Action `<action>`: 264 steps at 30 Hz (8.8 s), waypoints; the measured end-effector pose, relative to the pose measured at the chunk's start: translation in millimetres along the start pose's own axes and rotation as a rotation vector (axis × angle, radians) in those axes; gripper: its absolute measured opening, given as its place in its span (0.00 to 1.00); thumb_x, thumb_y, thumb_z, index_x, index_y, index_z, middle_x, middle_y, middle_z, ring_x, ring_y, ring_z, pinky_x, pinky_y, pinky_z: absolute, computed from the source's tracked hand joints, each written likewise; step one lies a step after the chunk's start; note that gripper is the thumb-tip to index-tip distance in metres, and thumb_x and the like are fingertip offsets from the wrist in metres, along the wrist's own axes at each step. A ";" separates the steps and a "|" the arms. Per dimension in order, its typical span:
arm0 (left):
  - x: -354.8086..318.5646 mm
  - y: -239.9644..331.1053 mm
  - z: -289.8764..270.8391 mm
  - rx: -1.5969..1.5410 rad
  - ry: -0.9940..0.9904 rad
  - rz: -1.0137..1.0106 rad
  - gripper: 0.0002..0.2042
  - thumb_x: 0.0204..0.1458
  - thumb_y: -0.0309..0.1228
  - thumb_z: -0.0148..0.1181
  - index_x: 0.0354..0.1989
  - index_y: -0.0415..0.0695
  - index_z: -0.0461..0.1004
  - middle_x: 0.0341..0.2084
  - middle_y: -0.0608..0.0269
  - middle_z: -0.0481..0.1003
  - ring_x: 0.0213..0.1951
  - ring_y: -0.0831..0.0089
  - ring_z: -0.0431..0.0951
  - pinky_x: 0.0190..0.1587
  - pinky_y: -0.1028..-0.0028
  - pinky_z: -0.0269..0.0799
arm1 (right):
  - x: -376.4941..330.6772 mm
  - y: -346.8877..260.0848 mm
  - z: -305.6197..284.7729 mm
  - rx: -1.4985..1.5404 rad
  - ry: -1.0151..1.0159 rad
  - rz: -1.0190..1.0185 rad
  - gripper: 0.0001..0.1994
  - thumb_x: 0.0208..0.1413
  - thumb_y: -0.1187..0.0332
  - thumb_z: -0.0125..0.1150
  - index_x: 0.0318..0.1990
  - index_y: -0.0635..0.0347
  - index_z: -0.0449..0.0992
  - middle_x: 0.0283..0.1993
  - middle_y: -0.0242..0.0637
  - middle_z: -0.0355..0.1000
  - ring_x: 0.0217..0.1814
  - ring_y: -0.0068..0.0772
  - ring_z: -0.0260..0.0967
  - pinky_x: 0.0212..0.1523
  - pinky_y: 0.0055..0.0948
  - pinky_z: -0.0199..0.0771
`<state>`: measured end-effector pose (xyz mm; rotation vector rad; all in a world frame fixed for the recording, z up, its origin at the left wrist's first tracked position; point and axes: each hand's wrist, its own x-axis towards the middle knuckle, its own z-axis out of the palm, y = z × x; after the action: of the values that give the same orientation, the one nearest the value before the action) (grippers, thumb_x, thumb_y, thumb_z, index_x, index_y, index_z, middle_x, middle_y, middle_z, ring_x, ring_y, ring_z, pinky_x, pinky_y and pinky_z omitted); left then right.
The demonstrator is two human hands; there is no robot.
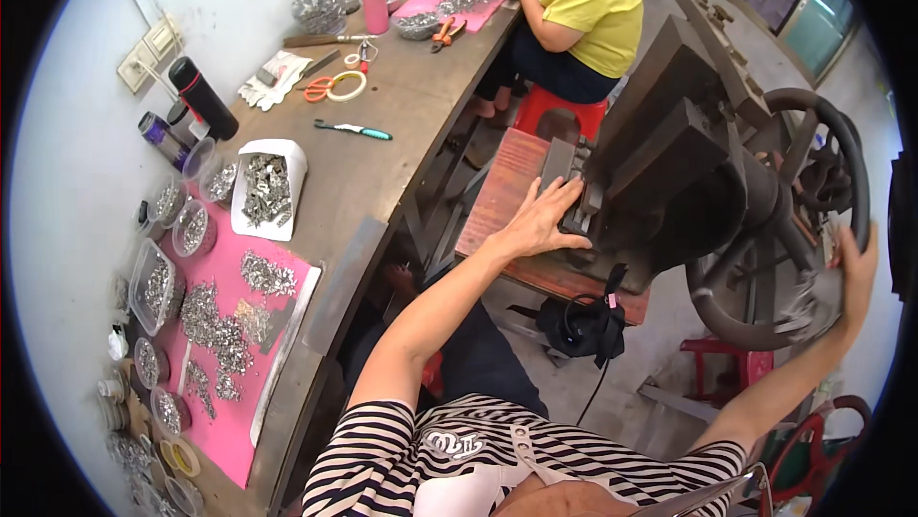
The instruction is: The person sits at a workbench and repeatedly picks up small silver metal pieces from a pink mat. They place each piece into a metal jig, press it down with a tool, and then remove the processed piece. The person continues this repetitive assembly process throughout the video.
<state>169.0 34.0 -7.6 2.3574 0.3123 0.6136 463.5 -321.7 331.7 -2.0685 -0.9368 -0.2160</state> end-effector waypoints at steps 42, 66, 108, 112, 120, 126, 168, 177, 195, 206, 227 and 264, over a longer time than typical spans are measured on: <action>41.7 -41.6 -46.3 -0.115 0.031 0.035 0.32 0.42 0.43 0.80 0.57 0.48 0.78 0.43 0.56 0.71 0.52 0.57 0.72 0.55 0.61 0.68 | 71.5 -11.5 3.5 -0.161 0.068 -0.369 0.23 0.71 0.61 0.59 0.68 0.60 0.70 0.65 0.43 0.70 0.65 0.33 0.70 0.66 0.31 0.68; -231.9 95.1 -95.8 0.411 0.624 -0.285 0.14 0.49 0.28 0.69 0.45 0.44 0.79 0.41 0.58 0.77 0.48 0.57 0.75 0.57 0.58 0.61 | -217.8 -119.6 363.2 0.372 -0.640 -0.858 0.28 0.58 0.65 0.69 0.61 0.74 0.69 0.59 0.55 0.72 0.59 0.54 0.72 0.63 0.46 0.70; -479.6 107.4 -118.8 0.864 0.920 -0.901 0.13 0.58 0.30 0.67 0.52 0.47 0.82 0.42 0.59 0.76 0.48 0.59 0.74 0.57 0.57 0.62 | -427.2 -265.1 546.8 0.817 -0.864 -1.121 0.30 0.52 0.62 0.74 0.60 0.64 0.72 0.57 0.46 0.68 0.60 0.50 0.64 0.62 0.45 0.67; -477.5 103.1 -116.4 0.884 0.899 -0.901 0.15 0.54 0.30 0.71 0.50 0.46 0.82 0.49 0.57 0.78 0.54 0.58 0.76 0.64 0.52 0.60 | -430.7 -262.8 548.9 0.822 -0.850 -1.114 0.30 0.54 0.60 0.73 0.61 0.63 0.72 0.58 0.46 0.69 0.60 0.51 0.65 0.63 0.46 0.68; -475.1 96.6 -112.5 0.922 0.884 -0.777 0.12 0.62 0.25 0.59 0.54 0.39 0.74 0.58 0.51 0.76 0.69 0.47 0.68 0.75 0.39 0.42 | -429.3 -263.6 546.9 0.824 -0.798 -1.094 0.31 0.52 0.60 0.73 0.62 0.64 0.71 0.57 0.47 0.70 0.60 0.52 0.66 0.62 0.45 0.68; -516.8 139.0 -66.1 0.492 1.534 -0.582 0.15 0.69 0.25 0.48 0.61 0.34 0.62 0.59 0.42 0.73 0.66 0.51 0.71 0.71 0.55 0.60 | -421.3 -272.0 536.4 0.864 -0.788 -1.158 0.26 0.49 0.64 0.76 0.54 0.64 0.75 0.53 0.47 0.73 0.54 0.53 0.70 0.57 0.45 0.71; -633.6 120.6 150.7 0.018 2.106 -1.299 0.07 0.64 0.31 0.62 0.42 0.41 0.81 0.28 0.65 0.80 0.31 0.80 0.76 0.36 0.75 0.73 | -462.2 -281.5 508.6 0.896 -0.782 -1.295 0.22 0.57 0.75 0.68 0.59 0.64 0.74 0.62 0.52 0.70 0.64 0.54 0.68 0.64 0.48 0.67; -785.1 56.6 245.1 0.173 2.224 -1.701 0.07 0.61 0.29 0.62 0.42 0.40 0.82 0.30 0.63 0.82 0.34 0.75 0.79 0.39 0.71 0.76 | -596.6 -322.6 464.2 1.295 -1.212 -1.563 0.19 0.43 0.79 0.72 0.46 0.64 0.81 0.52 0.46 0.75 0.49 0.50 0.74 0.48 0.41 0.76; -868.1 0.1 275.4 0.199 1.697 -2.122 0.07 0.58 0.25 0.60 0.41 0.38 0.81 0.30 0.63 0.81 0.34 0.72 0.80 0.41 0.71 0.76 | -646.6 -341.4 460.2 0.920 -0.967 -1.839 0.14 0.54 0.67 0.62 0.48 0.57 0.83 0.53 0.35 0.78 0.52 0.35 0.77 0.48 0.31 0.77; -807.2 3.1 273.2 0.143 1.594 -2.030 0.07 0.58 0.25 0.60 0.41 0.38 0.81 0.30 0.63 0.80 0.34 0.72 0.80 0.41 0.71 0.76 | -652.8 -336.5 458.9 0.939 -0.966 -1.855 0.12 0.59 0.67 0.58 0.47 0.56 0.83 0.53 0.34 0.80 0.53 0.34 0.76 0.49 0.29 0.76; -753.2 11.6 265.1 0.050 1.462 -1.916 0.06 0.58 0.24 0.60 0.41 0.38 0.80 0.29 0.64 0.79 0.33 0.73 0.80 0.40 0.72 0.76 | -654.4 -334.9 457.3 0.973 -0.982 -1.804 0.13 0.61 0.64 0.56 0.44 0.60 0.85 0.51 0.39 0.80 0.52 0.38 0.78 0.49 0.34 0.78; -631.0 259.4 9.5 -1.025 1.416 -0.945 0.03 0.57 0.21 0.61 0.38 0.39 0.74 0.37 0.59 0.75 0.34 0.77 0.74 0.40 0.76 0.72 | -581.4 -297.7 454.6 1.007 -1.988 -1.400 0.19 0.59 0.65 0.69 0.53 0.69 0.77 0.52 0.48 0.73 0.50 0.47 0.73 0.46 0.41 0.76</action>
<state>-354.1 -401.0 -59.2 0.3714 1.2179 1.3603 -229.0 -184.7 -35.9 0.2250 -2.5381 1.4962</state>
